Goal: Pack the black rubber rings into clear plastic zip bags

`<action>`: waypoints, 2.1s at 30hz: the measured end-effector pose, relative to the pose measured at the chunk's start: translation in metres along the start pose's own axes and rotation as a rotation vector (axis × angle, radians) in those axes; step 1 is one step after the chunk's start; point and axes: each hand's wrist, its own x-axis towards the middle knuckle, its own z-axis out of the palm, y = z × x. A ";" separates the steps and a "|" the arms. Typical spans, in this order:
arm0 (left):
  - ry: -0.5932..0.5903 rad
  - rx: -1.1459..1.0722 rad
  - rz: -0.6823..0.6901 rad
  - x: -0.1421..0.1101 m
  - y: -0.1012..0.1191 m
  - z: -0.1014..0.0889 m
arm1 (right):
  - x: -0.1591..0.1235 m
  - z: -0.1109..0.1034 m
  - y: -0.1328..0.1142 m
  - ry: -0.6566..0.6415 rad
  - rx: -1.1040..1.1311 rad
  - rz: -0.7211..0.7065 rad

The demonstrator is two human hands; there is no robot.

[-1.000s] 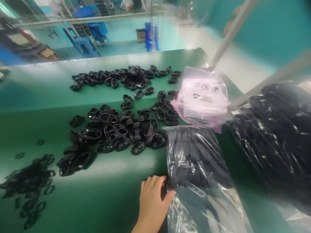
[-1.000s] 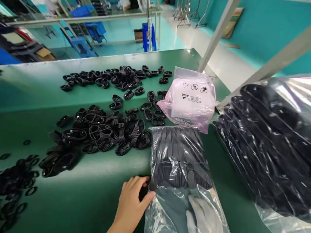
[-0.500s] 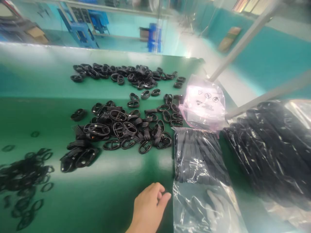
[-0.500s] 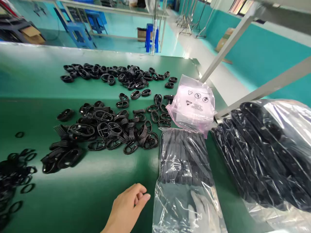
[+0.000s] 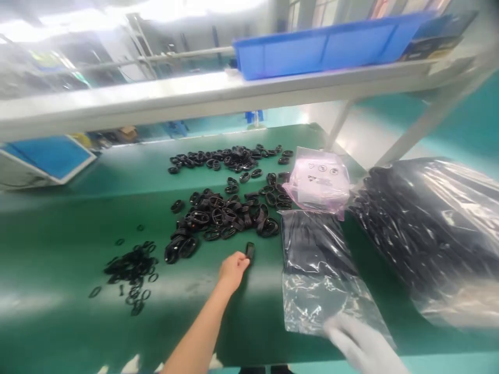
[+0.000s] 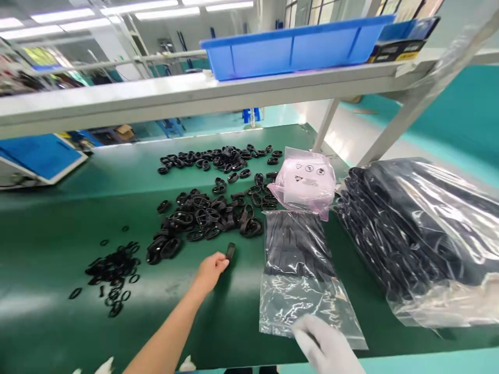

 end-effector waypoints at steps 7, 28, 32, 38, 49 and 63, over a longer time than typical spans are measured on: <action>-0.235 -0.633 0.008 -0.082 0.007 -0.002 | 0.086 0.071 -0.082 -0.325 0.893 -0.017; 0.178 0.685 0.110 -0.004 -0.118 -0.139 | 0.108 0.184 -0.154 0.092 0.147 0.140; 0.083 0.763 0.290 0.008 -0.127 -0.125 | 0.123 0.202 -0.170 0.197 -0.015 0.151; -0.084 0.924 0.347 -0.007 -0.123 -0.090 | 0.148 0.208 -0.169 0.163 -0.333 0.228; -0.320 -0.123 0.098 -0.027 -0.119 -0.040 | 0.142 0.189 -0.118 0.007 0.281 0.270; -0.356 -0.122 0.044 -0.038 -0.115 -0.023 | 0.135 0.182 -0.123 -0.057 0.321 0.258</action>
